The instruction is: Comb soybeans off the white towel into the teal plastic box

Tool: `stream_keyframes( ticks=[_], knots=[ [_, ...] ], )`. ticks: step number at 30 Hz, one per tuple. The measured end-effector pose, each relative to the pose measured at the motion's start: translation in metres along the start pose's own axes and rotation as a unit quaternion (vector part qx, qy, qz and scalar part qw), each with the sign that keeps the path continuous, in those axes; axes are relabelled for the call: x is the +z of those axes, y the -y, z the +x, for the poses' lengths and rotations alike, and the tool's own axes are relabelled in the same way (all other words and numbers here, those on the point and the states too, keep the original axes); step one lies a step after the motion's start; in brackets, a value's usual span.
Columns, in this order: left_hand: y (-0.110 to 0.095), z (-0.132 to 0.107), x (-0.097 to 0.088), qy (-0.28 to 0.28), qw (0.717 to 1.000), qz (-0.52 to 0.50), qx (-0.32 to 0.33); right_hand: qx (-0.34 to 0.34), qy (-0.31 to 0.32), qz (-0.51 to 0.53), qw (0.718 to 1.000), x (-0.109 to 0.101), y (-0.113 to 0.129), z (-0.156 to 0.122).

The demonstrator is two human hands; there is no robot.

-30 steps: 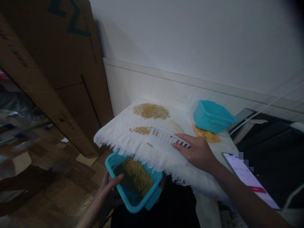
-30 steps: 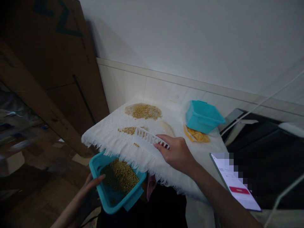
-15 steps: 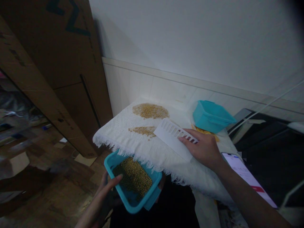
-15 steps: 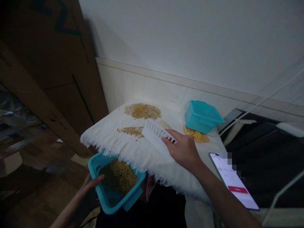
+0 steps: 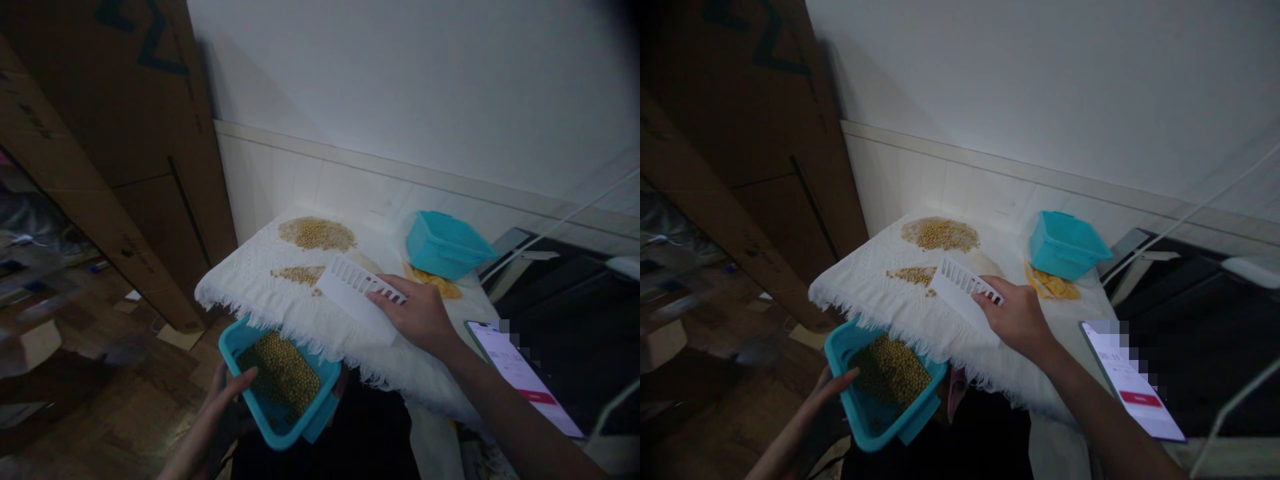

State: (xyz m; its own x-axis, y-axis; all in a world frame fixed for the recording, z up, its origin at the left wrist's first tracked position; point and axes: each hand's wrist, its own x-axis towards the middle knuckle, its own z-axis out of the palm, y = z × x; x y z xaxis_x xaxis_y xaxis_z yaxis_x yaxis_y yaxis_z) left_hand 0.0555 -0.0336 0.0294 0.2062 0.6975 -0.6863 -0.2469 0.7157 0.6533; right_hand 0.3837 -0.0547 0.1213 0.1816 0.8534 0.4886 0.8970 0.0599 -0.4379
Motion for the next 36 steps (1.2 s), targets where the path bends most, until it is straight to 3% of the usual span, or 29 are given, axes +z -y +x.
stream_keyframes(
  ticks=[12,18,24,36],
  knots=[
    [-0.002,-0.004,0.002,0.002,1.000,0.010,0.003,-0.014,-0.011,0.019,1.000,-0.009,-0.001,-0.002],
    [-0.002,-0.004,0.003,-0.001,1.000,0.019,0.003,-0.009,0.012,0.036,0.999,-0.012,0.003,-0.004],
    [-0.001,-0.003,0.001,0.011,0.999,0.034,0.015,-0.020,-0.019,0.023,0.999,-0.014,0.000,-0.004],
    [-0.003,-0.004,0.001,0.012,1.000,0.009,0.002,-0.022,0.020,0.042,0.999,-0.009,0.003,-0.005]
  ],
)
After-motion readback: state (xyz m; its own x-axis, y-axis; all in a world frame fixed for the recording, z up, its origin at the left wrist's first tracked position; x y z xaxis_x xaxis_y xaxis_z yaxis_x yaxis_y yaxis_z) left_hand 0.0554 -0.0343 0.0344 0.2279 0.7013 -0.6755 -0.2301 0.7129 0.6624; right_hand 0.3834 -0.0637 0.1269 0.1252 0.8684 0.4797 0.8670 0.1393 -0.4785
